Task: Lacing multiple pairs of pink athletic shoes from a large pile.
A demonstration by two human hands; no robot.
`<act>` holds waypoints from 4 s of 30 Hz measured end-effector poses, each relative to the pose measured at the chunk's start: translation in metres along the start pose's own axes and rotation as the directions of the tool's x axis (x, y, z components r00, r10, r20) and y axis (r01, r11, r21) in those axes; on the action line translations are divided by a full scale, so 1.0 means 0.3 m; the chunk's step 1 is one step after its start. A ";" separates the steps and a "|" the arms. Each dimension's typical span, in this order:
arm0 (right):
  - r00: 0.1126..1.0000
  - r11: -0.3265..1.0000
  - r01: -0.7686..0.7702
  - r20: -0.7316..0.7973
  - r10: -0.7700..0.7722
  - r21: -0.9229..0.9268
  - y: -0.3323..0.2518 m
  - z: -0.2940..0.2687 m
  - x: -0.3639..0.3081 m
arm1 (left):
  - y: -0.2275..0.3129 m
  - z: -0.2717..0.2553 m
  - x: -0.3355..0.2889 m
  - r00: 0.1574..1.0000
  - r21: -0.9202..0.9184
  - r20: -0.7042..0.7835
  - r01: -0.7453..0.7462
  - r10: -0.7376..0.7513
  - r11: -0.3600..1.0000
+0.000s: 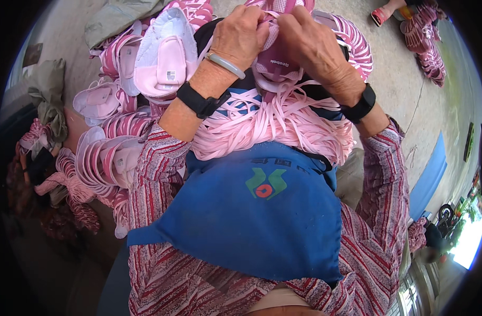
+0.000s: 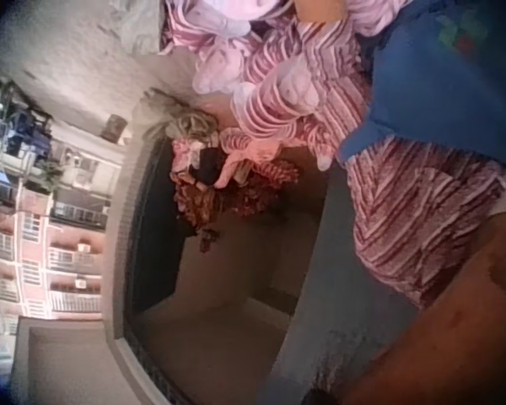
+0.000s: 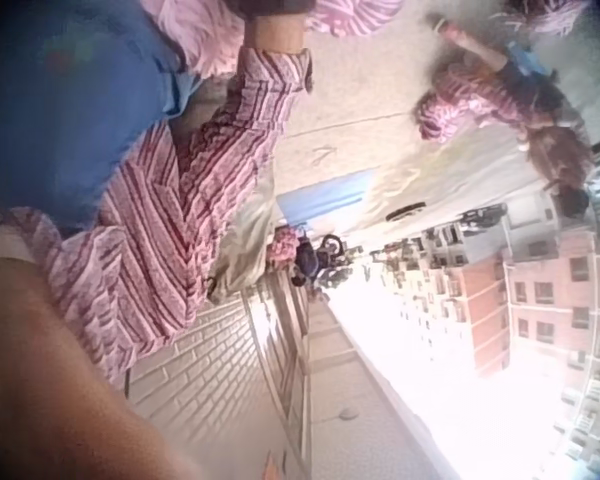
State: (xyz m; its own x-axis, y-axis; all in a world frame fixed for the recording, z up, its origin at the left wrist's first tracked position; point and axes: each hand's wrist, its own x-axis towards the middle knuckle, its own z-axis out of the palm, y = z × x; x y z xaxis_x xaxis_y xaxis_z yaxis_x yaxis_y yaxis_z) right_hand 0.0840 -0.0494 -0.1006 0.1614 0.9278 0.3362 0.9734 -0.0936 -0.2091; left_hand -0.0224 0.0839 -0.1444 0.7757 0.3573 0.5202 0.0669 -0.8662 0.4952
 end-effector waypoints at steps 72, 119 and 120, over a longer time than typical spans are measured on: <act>0.861 0.398 -0.508 0.466 0.206 0.764 -0.124 -0.223 -0.316 | 0.224 -0.117 -0.106 0.515 -0.553 0.833 0.771 -0.202 -0.316; 0.741 0.023 -0.648 0.623 0.251 0.761 -0.135 -0.100 -0.214 | 0.066 -0.067 0.034 0.892 -0.526 0.349 0.440 -0.287 0.728; 0.745 0.028 -0.645 0.620 0.247 0.764 -0.144 -0.093 -0.203 | 0.047 -0.064 0.028 0.920 -0.605 0.233 0.390 -0.314 0.694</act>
State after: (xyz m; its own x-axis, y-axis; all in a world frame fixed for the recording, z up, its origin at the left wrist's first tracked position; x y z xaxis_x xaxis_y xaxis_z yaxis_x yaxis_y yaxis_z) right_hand 0.0367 -0.1119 -0.0862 0.2598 0.8917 -0.3705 -0.2014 -0.3252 -0.9239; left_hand -0.0270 0.0814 -0.1198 0.8395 0.5190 0.1610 -0.0303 -0.2510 0.9675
